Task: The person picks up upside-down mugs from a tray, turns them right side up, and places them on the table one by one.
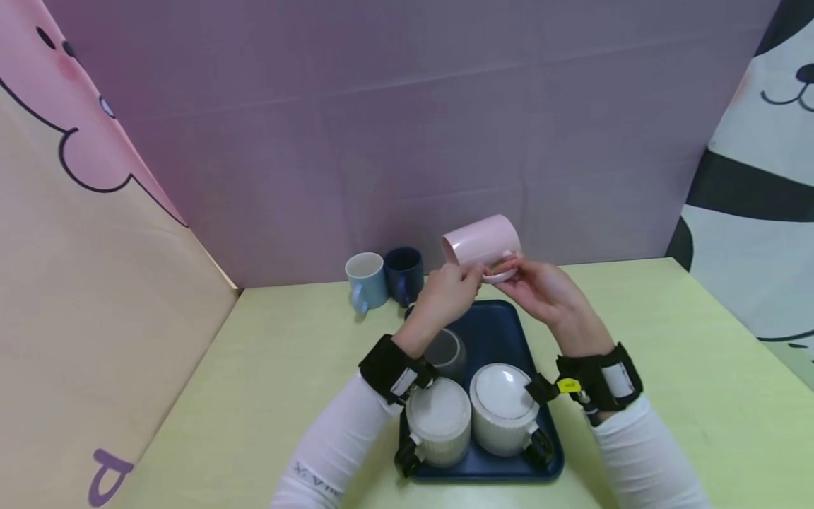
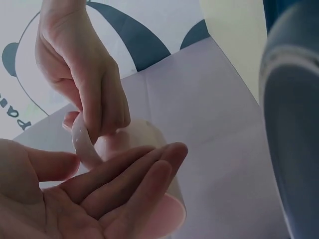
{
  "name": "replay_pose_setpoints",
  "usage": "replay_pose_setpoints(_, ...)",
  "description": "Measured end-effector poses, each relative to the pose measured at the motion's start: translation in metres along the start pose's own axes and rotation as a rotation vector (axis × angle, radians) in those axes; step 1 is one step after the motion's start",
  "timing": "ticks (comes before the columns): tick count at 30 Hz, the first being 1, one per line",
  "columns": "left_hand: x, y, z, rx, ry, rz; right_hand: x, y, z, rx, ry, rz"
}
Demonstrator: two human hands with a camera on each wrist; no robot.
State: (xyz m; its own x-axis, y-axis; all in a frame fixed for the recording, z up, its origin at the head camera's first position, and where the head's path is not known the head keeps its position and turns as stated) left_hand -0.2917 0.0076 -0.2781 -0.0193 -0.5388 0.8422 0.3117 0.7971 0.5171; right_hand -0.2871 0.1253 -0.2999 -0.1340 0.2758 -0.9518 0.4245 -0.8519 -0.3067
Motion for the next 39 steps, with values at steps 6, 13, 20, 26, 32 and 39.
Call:
replay_pose_setpoints(6,0.003,-0.008,0.002,0.071,0.033,-0.156,-0.005,0.005,0.000,0.001,-0.032,-0.037)
replay_pose_setpoints(13,0.003,-0.018,0.005,0.144,0.054,-0.373,-0.004,0.009,0.001,-0.047,-0.048,-0.093)
replay_pose_setpoints(20,0.001,-0.021,0.006,0.185,0.054,-0.555,-0.001,0.012,0.002,-0.078,-0.039,-0.144)
replay_pose_setpoints(26,0.000,-0.024,0.006,0.202,0.037,-0.710,0.000,0.014,0.000,-0.094,-0.034,-0.292)
replay_pose_setpoints(32,-0.005,-0.028,0.006,0.216,0.011,-0.857,0.004,0.018,0.002,-0.120,-0.009,-0.265)
replay_pose_setpoints(39,-0.010,-0.031,0.005,0.247,0.005,-0.988,0.009,0.025,0.005,-0.143,0.025,-0.223)
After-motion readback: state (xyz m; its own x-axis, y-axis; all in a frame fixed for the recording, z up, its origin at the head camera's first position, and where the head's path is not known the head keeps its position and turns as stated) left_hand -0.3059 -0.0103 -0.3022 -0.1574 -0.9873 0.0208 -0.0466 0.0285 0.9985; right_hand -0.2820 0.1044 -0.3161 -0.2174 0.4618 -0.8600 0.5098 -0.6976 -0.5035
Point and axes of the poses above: each hand's wrist, its own z-axis towards the middle knuckle, its own x-axis out of the back of the hand, y = z × x, the point moved 8 cm from there along z, towards the middle knuckle, and after that the axes turned 14 degrees about z, right-handed, at the moved point
